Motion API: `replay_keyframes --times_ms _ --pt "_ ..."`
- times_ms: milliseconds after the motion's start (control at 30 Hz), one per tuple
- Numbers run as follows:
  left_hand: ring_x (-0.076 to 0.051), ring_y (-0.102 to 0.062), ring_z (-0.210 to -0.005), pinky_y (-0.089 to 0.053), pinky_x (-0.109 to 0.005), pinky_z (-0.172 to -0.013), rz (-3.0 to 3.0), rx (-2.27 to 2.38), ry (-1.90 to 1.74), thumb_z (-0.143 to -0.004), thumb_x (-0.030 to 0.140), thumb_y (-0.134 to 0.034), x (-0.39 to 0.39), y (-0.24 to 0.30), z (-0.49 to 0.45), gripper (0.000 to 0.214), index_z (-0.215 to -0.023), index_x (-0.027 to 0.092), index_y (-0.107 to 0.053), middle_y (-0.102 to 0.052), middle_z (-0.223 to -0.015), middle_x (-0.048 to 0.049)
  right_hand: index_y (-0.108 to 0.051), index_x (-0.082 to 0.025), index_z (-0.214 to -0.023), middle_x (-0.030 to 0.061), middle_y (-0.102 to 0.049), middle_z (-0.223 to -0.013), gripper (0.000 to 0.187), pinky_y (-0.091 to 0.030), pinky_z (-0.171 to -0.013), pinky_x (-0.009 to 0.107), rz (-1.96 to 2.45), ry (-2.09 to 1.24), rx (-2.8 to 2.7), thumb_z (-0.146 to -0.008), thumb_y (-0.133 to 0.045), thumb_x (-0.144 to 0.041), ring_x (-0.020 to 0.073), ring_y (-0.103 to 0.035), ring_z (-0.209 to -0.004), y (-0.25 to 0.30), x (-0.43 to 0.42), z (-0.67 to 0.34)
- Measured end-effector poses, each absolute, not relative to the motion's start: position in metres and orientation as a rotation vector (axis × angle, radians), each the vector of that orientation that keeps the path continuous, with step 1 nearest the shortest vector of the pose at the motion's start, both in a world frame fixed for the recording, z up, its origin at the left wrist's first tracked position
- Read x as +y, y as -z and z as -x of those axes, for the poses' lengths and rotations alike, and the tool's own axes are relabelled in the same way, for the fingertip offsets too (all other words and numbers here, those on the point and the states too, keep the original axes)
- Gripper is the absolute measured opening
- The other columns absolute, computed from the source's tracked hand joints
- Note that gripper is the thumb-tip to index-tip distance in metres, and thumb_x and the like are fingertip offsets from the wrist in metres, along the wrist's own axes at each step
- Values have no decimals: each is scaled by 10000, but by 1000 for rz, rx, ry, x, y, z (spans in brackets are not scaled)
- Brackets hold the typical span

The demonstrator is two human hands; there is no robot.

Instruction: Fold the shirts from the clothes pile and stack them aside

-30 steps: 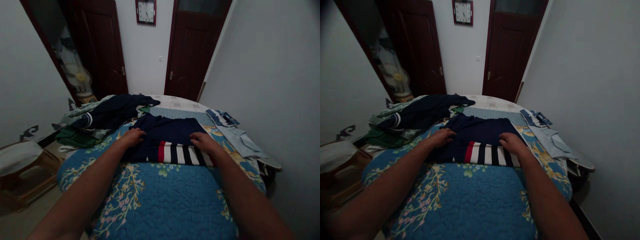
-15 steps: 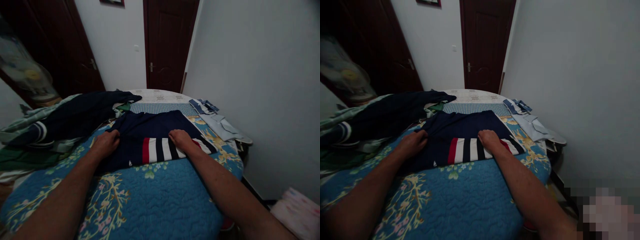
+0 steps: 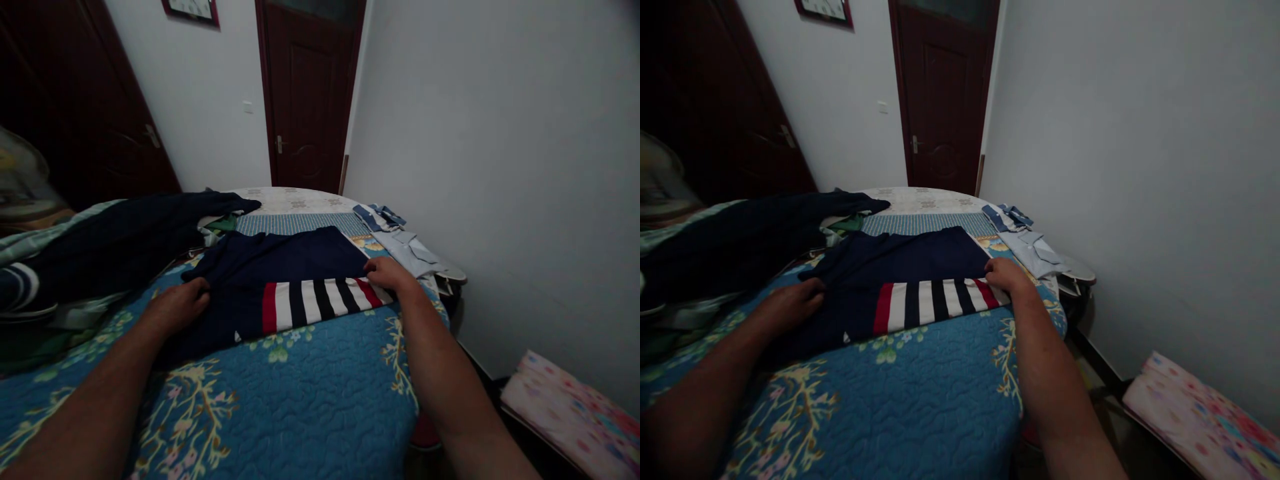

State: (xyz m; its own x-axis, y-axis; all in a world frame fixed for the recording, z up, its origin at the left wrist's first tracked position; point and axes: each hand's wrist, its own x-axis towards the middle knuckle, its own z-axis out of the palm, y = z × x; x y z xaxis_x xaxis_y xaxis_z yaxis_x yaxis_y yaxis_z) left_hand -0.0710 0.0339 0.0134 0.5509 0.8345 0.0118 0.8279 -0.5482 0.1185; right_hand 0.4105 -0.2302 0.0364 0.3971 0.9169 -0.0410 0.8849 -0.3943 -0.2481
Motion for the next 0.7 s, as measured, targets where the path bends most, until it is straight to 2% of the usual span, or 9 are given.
replay_keyframes --times_ms 133,300,467,700 --pt "-349 -749 -1003 -543 -415 -879 -2686 1450 -100 -885 457 -489 35 -13 71 454 -1207 229 -713 -796 -1074 -134 -809 -188 -1044 88 -812 -1117 227 -488 -905 265 2460 -197 -1609 -933 -610 -187 210 -711 -1022 -33 -230 -414" --pt "-320 -750 -983 -549 -384 -878 -2639 1415 -188 -885 435 -504 42 -6 74 422 -1199 235 -704 -799 -1054 -116 -761 -163 -1189 124 -789 -1221 320 -476 -922 257 2491 -29 -1382 -1034 -491 -237 213 -703 -1084 -27 -226 -415" --pt "-306 -751 -1010 -549 -365 -884 -2625 1411 -243 -944 457 -453 44 -2 77 429 -1211 231 -702 -797 -1107 -107 -775 -143 -1183 173 -786 -1226 326 -489 -945 302 2622 -45 -1286 -1012 -524 -260 263 -725 -1105 -16 -221 -417" --pt "-268 -730 -1052 -529 -335 -899 -2451 1576 -356 -976 428 -540 32 -6 74 290 -1059 234 -740 -799 -1094 -79 -775 -166 -1198 189 -786 -1189 379 -521 -910 372 2767 31 -1230 -1024 -473 -314 313 -742 -1113 3 -219 -428"
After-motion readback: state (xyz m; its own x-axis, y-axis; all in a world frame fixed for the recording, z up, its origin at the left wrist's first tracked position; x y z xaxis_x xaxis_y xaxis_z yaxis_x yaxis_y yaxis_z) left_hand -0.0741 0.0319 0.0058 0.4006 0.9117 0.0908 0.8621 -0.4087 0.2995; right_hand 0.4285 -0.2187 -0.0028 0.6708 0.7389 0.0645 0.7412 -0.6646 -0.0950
